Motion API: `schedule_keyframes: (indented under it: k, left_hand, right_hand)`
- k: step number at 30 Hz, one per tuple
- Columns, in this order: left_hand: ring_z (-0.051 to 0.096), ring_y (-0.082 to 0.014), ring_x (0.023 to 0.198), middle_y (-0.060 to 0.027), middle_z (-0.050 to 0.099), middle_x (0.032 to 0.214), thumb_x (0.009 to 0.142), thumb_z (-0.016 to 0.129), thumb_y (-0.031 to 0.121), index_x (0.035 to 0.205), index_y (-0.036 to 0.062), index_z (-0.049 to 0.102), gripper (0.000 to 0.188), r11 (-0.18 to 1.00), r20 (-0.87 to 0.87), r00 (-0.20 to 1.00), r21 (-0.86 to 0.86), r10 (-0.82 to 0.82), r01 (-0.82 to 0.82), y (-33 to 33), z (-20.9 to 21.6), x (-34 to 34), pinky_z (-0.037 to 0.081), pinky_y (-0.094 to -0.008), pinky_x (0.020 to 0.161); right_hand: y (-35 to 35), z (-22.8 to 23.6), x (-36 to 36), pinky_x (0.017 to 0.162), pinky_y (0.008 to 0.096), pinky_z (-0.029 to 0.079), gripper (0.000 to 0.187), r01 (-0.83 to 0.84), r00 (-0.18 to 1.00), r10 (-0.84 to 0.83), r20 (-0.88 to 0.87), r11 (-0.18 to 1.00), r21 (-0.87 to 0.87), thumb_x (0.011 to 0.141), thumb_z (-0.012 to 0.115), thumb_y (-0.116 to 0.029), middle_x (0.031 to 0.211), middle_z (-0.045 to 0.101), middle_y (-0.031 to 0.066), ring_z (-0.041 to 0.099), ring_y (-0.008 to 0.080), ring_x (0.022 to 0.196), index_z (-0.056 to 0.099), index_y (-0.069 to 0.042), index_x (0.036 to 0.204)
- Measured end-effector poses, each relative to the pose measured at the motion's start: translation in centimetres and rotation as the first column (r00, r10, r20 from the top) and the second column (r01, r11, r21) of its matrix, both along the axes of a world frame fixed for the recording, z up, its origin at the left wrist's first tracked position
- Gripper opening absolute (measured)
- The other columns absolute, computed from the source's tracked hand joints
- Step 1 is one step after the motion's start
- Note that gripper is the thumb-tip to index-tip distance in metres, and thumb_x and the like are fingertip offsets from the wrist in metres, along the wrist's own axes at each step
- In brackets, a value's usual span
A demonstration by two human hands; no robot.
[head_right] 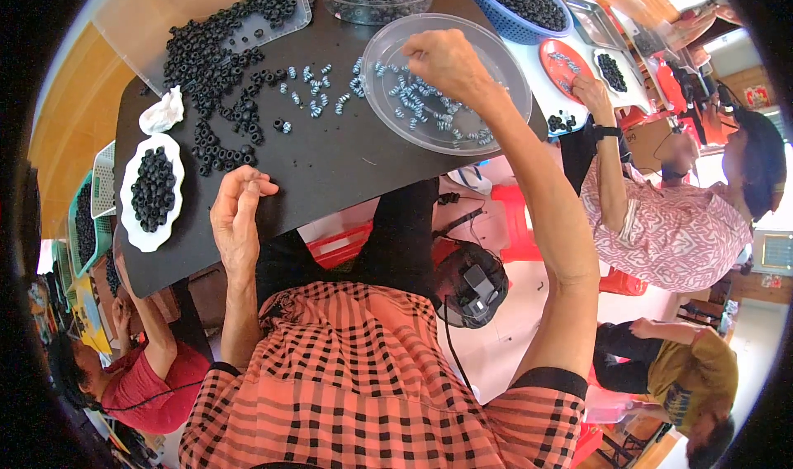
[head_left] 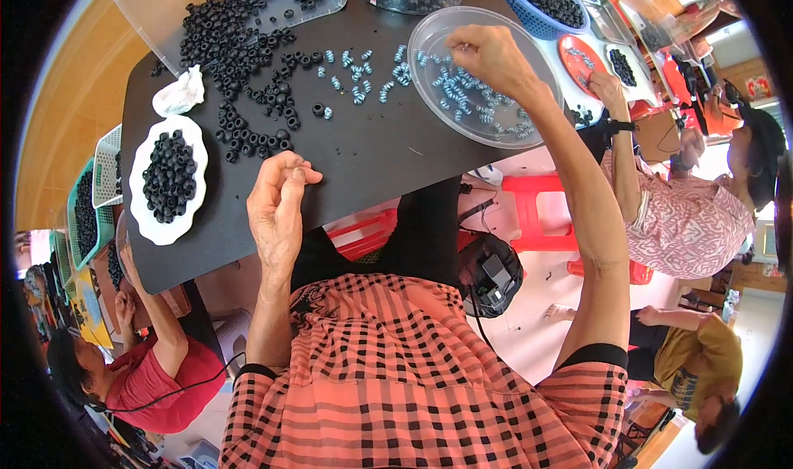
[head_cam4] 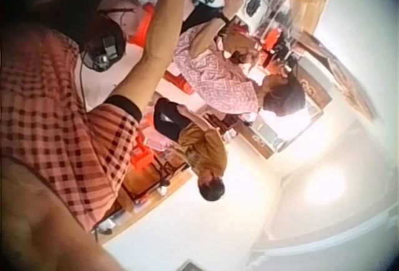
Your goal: The person assembles small parts by picking up black plastic pieces and light blue coils from the table and trays and inserting the coils into the black pieces by hand.
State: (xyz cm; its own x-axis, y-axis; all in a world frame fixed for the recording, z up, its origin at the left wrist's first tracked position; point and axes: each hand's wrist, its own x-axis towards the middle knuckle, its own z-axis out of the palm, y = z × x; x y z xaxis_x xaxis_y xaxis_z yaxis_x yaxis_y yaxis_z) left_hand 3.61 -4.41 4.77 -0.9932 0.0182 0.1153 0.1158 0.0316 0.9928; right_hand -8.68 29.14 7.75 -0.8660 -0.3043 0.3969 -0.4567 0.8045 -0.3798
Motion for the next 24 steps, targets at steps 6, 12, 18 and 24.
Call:
schedule_keyframes:
  k: [6, 12, 18, 24]
  left_hand:
    - [0.055, -0.0045, 0.076, -0.002, 0.063, 0.083, 0.094, 0.05, 0.008, 0.101, 0.0027, 0.059, 0.012, 1.0, 0.003, 1.0, 0.02, -0.002, 0.002, 0.2, 0.0, 0.1, 0.038, -0.0195, 0.066]
    - [0.055, -0.0052, 0.077, -0.0021, 0.063, 0.084, 0.095, 0.051, 0.009, 0.102, 0.0025, 0.059, 0.013, 1.0, 0.016, 1.0, 0.007, -0.005, 0.005, 0.0, 0.1, 0.1, 0.038, -0.0198, 0.067]
    - [0.056, -0.0055, 0.078, -0.0022, 0.063, 0.085, 0.096, 0.051, 0.009, 0.103, 0.0022, 0.059, 0.013, 1.0, 0.002, 1.0, -0.011, -0.004, 0.004, -0.1, 0.0, 0.0, 0.039, -0.0196, 0.066]
    - [0.056, -0.0061, 0.079, -0.0024, 0.063, 0.085, 0.096, 0.051, 0.01, 0.103, 0.0017, 0.059, 0.013, 1.0, 0.004, 1.0, -0.012, -0.004, 0.004, 0.0, 0.0, 0.2, 0.04, -0.0202, 0.068]
  right_hand:
    - [-1.4, -0.4, -0.6, 0.072, 0.0385, 0.053, 0.02, 0.058, 0.998, -0.062, 0.022, 0.987, 0.152, 0.072, 0.061, -0.008, 0.081, 0.067, 0.0209, 0.067, 0.0326, 0.075, 0.07, -0.002, 0.089]
    - [-0.5, 1.5, -0.5, 0.059, 0.0297, 0.048, 0.018, 0.146, 0.989, -0.146, -0.01, 0.989, -0.027, 0.079, 0.06, -0.011, 0.066, 0.062, 0.0129, 0.059, 0.0159, 0.058, 0.069, -0.001, 0.091]
    - [-0.1, 1.0, -0.1, 0.059, 0.0283, 0.047, 0.018, 0.198, 0.98, -0.196, 0.03, 0.974, -0.11, 0.08, 0.061, -0.013, 0.068, 0.064, 0.0114, 0.057, 0.0138, 0.058, 0.069, -0.002, 0.091]
    - [-0.9, -0.5, -0.9, 0.065, 0.0342, 0.052, 0.019, 0.094, 0.993, -0.096, -0.071, 0.995, -0.036, 0.076, 0.06, -0.009, 0.076, 0.067, 0.0174, 0.066, 0.0262, 0.066, 0.069, -0.001, 0.09]
